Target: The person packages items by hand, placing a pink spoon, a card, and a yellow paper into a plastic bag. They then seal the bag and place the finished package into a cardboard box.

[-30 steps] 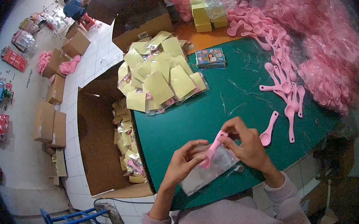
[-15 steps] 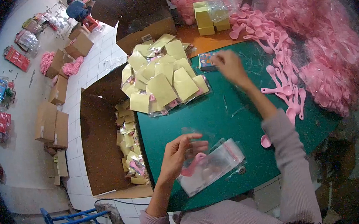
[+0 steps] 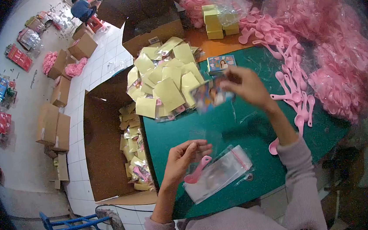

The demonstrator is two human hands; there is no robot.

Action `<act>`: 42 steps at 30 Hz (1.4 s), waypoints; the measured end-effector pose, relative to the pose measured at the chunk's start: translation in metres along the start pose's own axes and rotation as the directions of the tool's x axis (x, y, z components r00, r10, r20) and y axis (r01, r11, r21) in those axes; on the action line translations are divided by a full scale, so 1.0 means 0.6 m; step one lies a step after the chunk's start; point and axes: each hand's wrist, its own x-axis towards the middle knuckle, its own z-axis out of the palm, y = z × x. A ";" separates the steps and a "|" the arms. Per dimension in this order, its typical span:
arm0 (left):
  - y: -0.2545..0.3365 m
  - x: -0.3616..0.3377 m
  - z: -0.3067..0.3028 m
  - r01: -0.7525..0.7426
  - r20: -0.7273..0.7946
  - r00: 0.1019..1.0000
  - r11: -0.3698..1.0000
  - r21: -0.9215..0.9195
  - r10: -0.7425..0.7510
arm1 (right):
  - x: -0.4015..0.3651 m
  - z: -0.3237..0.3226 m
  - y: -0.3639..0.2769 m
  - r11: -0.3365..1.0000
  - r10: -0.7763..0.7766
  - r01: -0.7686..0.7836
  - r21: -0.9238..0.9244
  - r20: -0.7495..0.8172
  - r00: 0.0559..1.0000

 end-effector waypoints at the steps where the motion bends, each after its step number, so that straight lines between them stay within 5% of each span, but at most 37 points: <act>1: 0.000 0.000 0.002 0.000 0.003 1.000 1.000 -0.003 0.000 | -0.032 0.013 -0.024 0.998 0.033 -0.035 0.055 0.040 0.999; 3: 0.002 -0.002 0.004 0.033 -0.014 0.999 0.999 -0.026 -0.033 | -0.076 0.021 -0.063 0.991 0.068 -0.077 0.112 0.075 0.995; 6: 0.000 -0.004 0.000 0.048 -0.001 0.999 0.994 0.097 -0.048 | -0.102 0.016 -0.090 0.987 0.098 -0.058 -0.153 0.267 0.959; 10: 0.003 -0.009 0.011 -0.004 0.042 0.999 1.000 -0.006 0.004 | -0.108 0.013 -0.090 0.996 0.058 -0.043 -0.077 0.206 0.977; 16: -0.015 -0.004 0.012 -0.066 0.165 0.986 0.967 0.246 0.026 | -0.111 0.030 -0.082 0.958 -0.071 0.202 -0.203 0.517 0.853; 19: -0.017 -0.006 0.022 -0.097 0.168 0.985 0.935 0.340 0.041 | -0.122 0.055 -0.070 0.975 -0.030 0.165 -0.150 0.645 0.764; 24: -0.007 -0.022 0.043 -0.117 0.029 0.989 0.663 0.739 0.143 | -0.140 0.079 -0.041 0.936 -0.210 0.322 -0.141 0.510 0.834; 26: -0.005 -0.029 0.037 -0.080 -0.018 0.987 0.592 0.802 0.158 | -0.141 0.065 -0.038 0.989 0.011 0.081 -0.123 0.615 0.788; 28: 0.002 -0.039 0.006 -0.041 0.075 0.997 0.726 0.686 -0.015 | -0.139 0.046 -0.034 0.991 0.075 0.002 -0.135 0.558 0.826; 30: 0.004 -0.050 -0.021 -0.089 0.127 0.992 0.757 0.648 0.009 | -0.139 0.028 -0.027 0.981 0.192 -0.168 -0.093 0.489 0.851; 36: -0.004 -0.054 -0.040 -0.091 0.075 0.995 0.937 0.337 0.069 | -0.154 0.023 -0.023 0.963 0.193 -0.258 0.080 0.464 0.864; 39: 0.002 -0.056 -0.037 -0.030 0.116 0.993 0.968 0.250 0.001 | -0.151 0.020 -0.046 0.933 0.316 -0.359 -0.024 0.530 0.787; 41: -0.003 -0.059 -0.033 0.019 0.119 0.992 0.968 0.250 -0.051 | -0.156 0.029 -0.024 0.944 0.287 -0.330 0.011 0.469 0.835; 42: -0.006 -0.064 -0.023 -0.038 -0.019 0.998 0.892 0.450 0.052 | -0.158 0.033 -0.015 0.953 0.257 -0.299 0.044 0.403 0.878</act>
